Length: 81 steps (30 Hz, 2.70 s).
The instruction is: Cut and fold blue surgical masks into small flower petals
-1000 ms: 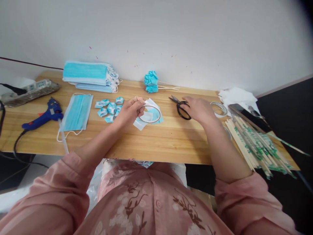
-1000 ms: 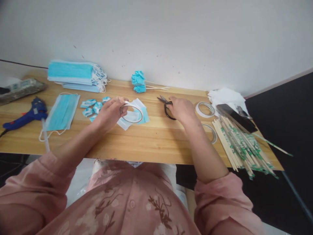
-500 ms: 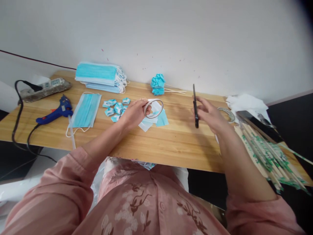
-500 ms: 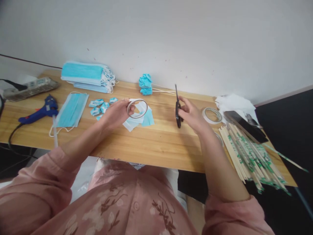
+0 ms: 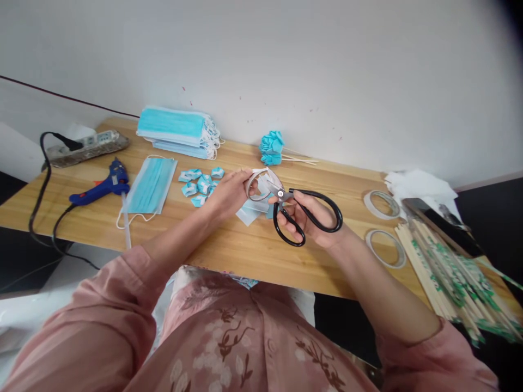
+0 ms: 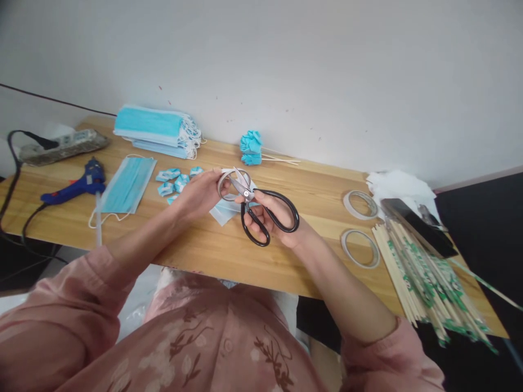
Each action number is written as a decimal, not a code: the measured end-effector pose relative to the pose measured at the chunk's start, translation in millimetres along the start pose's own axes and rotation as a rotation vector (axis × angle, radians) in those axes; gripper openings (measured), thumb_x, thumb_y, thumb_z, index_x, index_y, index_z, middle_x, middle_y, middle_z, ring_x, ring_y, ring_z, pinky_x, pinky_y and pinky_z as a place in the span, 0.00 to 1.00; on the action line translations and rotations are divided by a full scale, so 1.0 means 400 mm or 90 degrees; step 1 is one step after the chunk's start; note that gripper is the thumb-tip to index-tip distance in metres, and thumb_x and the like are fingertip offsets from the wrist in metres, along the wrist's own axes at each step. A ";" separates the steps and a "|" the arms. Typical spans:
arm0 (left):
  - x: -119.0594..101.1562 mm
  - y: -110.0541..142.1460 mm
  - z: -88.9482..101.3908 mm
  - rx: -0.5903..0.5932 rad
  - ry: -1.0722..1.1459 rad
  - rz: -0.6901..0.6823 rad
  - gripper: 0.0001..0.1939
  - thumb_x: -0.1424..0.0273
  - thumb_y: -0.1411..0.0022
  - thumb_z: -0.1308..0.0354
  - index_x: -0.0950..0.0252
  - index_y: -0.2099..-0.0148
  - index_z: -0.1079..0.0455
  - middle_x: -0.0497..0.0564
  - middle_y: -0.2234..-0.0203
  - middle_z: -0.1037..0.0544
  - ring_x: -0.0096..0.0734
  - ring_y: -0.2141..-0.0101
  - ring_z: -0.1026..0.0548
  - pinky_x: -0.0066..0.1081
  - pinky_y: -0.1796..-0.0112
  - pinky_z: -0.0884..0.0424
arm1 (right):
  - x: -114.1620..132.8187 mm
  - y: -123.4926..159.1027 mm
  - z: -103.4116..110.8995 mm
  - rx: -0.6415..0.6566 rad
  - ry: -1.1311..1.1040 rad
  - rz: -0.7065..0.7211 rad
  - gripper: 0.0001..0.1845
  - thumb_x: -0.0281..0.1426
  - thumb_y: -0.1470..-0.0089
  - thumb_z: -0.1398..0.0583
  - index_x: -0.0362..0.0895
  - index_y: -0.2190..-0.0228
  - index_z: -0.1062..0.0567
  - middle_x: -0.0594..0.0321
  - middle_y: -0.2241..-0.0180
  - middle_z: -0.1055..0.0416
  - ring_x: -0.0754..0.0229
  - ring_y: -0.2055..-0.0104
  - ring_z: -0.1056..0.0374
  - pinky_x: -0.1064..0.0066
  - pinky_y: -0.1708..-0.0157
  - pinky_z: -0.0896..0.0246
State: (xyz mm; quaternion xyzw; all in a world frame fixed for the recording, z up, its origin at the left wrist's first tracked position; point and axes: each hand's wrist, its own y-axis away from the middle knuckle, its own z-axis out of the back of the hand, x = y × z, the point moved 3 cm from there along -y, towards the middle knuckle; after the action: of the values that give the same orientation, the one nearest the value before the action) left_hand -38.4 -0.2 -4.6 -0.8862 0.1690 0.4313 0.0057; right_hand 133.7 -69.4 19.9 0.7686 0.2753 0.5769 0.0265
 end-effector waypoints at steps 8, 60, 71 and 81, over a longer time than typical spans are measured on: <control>0.010 0.002 0.000 0.041 -0.018 -0.007 0.19 0.76 0.28 0.46 0.68 0.74 0.32 0.48 0.79 0.30 0.23 0.76 0.34 0.27 0.70 0.37 | -0.009 -0.025 0.010 0.025 -0.024 0.002 0.30 0.51 0.50 0.31 0.39 0.58 0.20 0.61 0.78 0.25 0.65 0.81 0.36 0.76 0.88 0.42; 0.031 0.041 -0.015 0.171 -0.082 0.063 0.17 0.64 0.45 0.28 0.65 0.73 0.32 0.47 0.77 0.29 0.24 0.74 0.36 0.28 0.68 0.39 | -0.063 -0.041 -0.012 0.146 -0.140 0.096 0.28 0.52 0.43 0.37 0.40 0.55 0.23 0.55 0.70 0.21 0.61 0.75 0.31 0.69 0.78 0.28; 0.031 0.041 -0.021 0.189 -0.085 0.039 0.18 0.62 0.45 0.27 0.65 0.73 0.32 0.46 0.78 0.30 0.24 0.74 0.35 0.29 0.67 0.39 | -0.065 -0.040 -0.010 0.142 -0.150 0.110 0.28 0.53 0.44 0.35 0.40 0.57 0.21 0.61 0.74 0.26 0.65 0.78 0.36 0.74 0.81 0.32; 0.031 0.038 -0.016 0.165 -0.084 0.014 0.20 0.62 0.48 0.24 0.65 0.71 0.32 0.44 0.78 0.29 0.23 0.74 0.32 0.27 0.69 0.40 | -0.073 -0.044 -0.006 0.135 -0.152 0.109 0.26 0.51 0.42 0.35 0.40 0.58 0.19 0.70 0.79 0.34 0.71 0.83 0.47 0.77 0.85 0.39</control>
State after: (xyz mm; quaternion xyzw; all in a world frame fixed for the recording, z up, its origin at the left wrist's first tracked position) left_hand -30.9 -19.4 -8.0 -0.8460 0.2324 0.4629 0.1263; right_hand 119.0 -68.4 -11.2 0.8509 0.2628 0.4493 -0.0713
